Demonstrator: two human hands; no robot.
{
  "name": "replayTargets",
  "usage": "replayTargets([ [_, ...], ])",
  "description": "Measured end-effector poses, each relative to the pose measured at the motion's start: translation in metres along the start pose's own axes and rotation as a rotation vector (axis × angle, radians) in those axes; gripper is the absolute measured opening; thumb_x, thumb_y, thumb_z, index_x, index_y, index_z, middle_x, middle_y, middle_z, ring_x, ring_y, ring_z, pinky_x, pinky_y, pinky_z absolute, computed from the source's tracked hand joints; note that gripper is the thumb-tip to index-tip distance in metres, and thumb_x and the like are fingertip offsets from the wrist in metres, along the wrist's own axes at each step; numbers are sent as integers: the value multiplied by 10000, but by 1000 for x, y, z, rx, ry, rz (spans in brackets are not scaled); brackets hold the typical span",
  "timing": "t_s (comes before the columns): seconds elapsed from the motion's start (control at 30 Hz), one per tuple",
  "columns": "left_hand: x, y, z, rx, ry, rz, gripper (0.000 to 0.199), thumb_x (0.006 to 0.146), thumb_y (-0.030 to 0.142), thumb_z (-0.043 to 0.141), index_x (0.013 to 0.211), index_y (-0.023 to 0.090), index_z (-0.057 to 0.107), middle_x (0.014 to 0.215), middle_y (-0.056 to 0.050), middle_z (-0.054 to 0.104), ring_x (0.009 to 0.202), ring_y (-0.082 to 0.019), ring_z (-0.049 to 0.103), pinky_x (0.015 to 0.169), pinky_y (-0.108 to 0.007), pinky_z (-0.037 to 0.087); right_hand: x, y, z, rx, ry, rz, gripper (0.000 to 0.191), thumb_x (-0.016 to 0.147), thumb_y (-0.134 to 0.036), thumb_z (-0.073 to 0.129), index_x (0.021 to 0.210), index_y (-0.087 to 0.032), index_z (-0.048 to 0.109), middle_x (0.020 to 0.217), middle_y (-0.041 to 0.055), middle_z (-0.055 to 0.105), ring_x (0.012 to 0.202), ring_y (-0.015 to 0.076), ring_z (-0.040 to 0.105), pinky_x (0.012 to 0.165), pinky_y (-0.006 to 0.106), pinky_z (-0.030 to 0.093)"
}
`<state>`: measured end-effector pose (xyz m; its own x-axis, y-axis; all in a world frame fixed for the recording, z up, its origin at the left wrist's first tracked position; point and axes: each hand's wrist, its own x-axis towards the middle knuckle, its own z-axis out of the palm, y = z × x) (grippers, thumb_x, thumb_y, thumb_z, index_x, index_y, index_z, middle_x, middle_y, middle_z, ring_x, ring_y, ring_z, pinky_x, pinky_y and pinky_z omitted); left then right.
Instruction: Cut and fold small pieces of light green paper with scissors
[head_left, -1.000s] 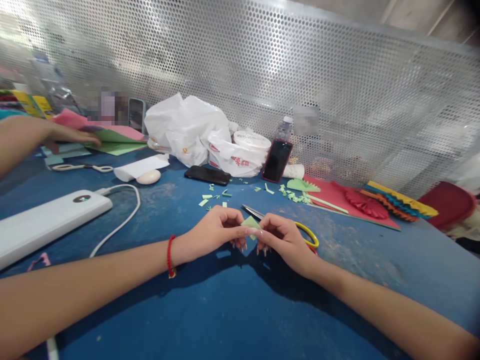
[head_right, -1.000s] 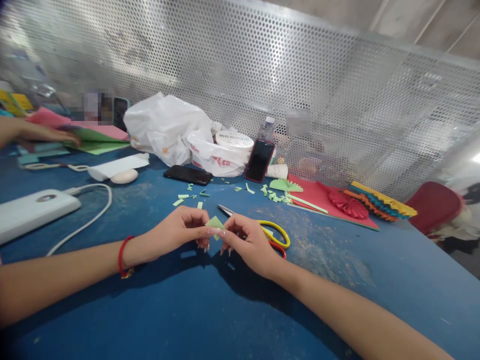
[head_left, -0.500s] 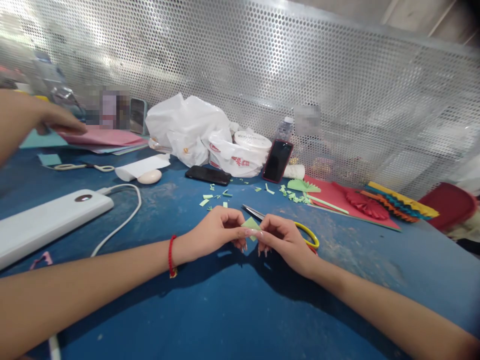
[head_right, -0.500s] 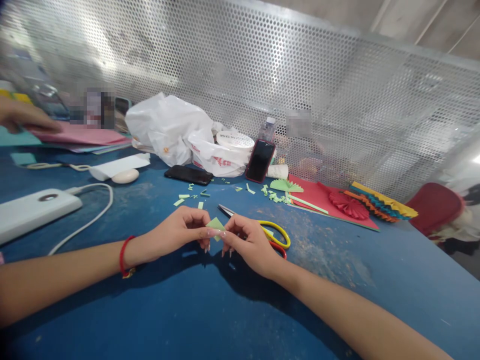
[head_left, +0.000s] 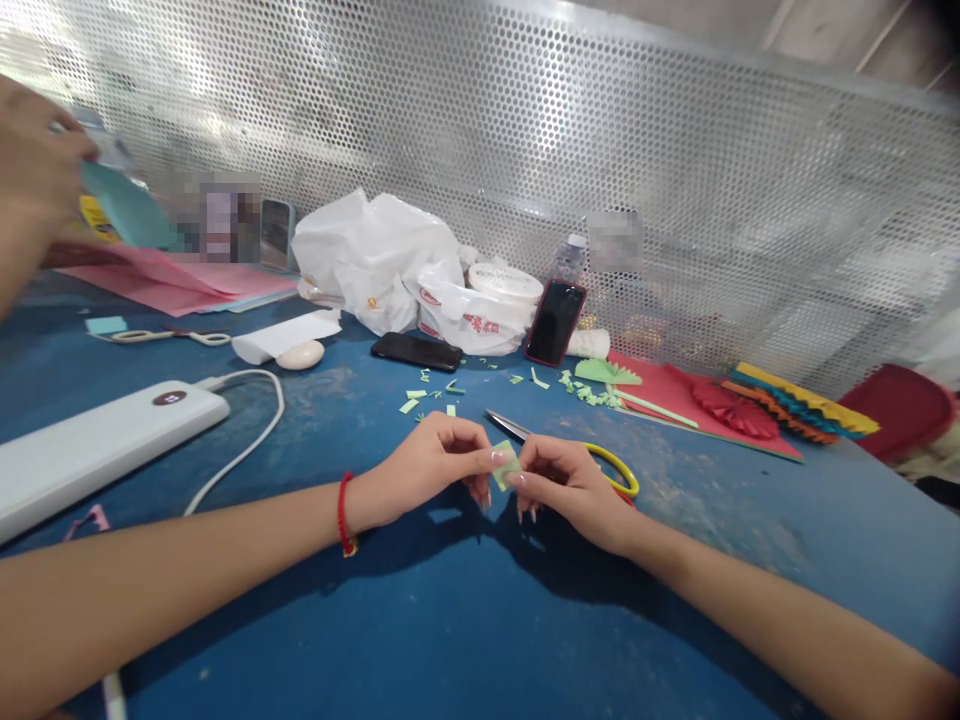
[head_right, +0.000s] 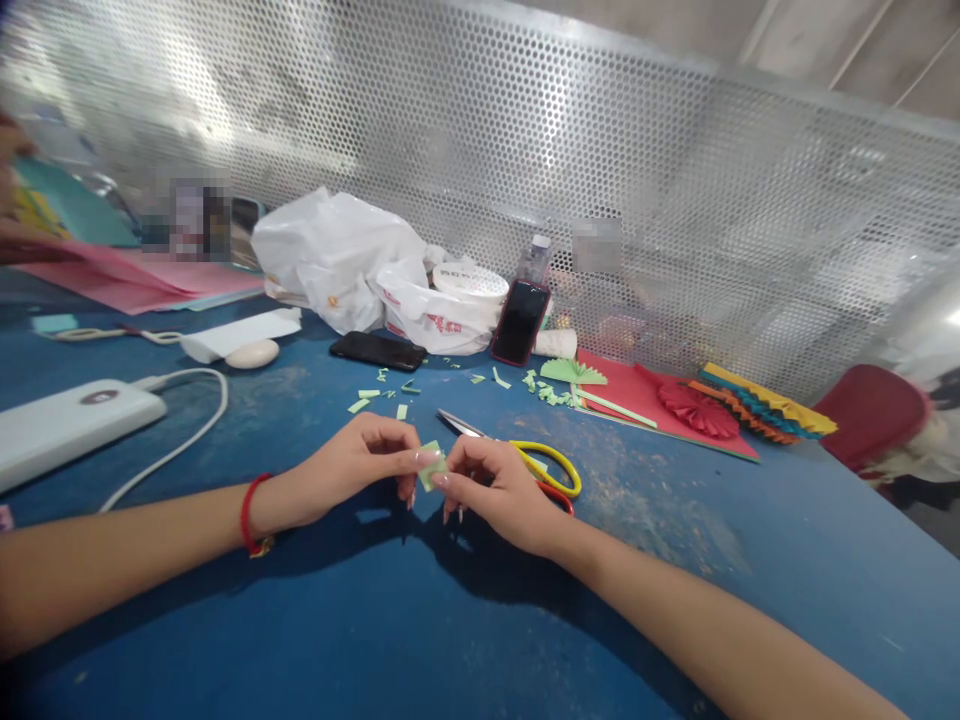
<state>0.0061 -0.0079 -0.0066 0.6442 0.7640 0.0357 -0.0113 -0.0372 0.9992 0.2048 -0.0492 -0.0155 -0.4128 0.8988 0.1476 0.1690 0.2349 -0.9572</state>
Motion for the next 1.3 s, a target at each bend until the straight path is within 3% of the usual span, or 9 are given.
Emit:
replayTargets([
  [0.17, 1, -5, 0, 5, -17, 58, 335, 831, 435, 683, 722, 121, 647, 625, -24, 695, 563, -103, 635, 577, -195, 513, -2, -2, 0, -49, 55, -42, 268, 868, -391, 665, 728, -180, 579, 594, -18, 622, 528, 106, 601, 534, 220, 456],
  [0.33, 1, -7, 0, 80, -72, 62, 319, 835, 412, 678, 710, 120, 643, 622, -21, 675, 590, -118, 649, 591, -207, 494, -2, -3, 1, -36, 80, -58, 292, 855, -421, 677, 727, -182, 569, 605, -21, 613, 532, 105, 588, 540, 224, 465],
  [0.6, 1, -4, 0, 91, -64, 48, 359, 822, 403, 685, 620, 118, 602, 514, 7, 591, 492, -84, 559, 529, -183, 437, -1, -1, 0, -27, 3, -22, 283, 860, -409, 674, 734, -177, 572, 596, -19, 618, 530, 106, 599, 533, 215, 454],
  [0.77, 1, -6, 1, 42, -128, 64, 315, 847, 416, 659, 731, 124, 638, 591, -1, 633, 540, -104, 604, 550, -201, 482, -1, -2, 0, -10, 44, -33, 305, 856, -439, 672, 732, -180, 569, 593, -24, 613, 521, 102, 579, 533, 220, 460],
  [1.1, 1, -9, -2, 11, -152, 54, 285, 812, 377, 689, 721, 112, 635, 588, -3, 611, 492, -101, 578, 501, -203, 472, -1, -5, 1, 17, 4, -34, 286, 886, -425, 636, 761, -172, 593, 604, -16, 615, 537, 104, 585, 549, 221, 463],
  [1.3, -2, -6, 0, 115, -71, 103, 403, 875, 458, 595, 674, 110, 625, 547, -21, 611, 505, -120, 602, 525, -212, 477, -1, -4, 1, -23, -18, -36, 280, 889, -412, 634, 750, -171, 601, 601, -14, 620, 538, 106, 590, 551, 220, 460],
])
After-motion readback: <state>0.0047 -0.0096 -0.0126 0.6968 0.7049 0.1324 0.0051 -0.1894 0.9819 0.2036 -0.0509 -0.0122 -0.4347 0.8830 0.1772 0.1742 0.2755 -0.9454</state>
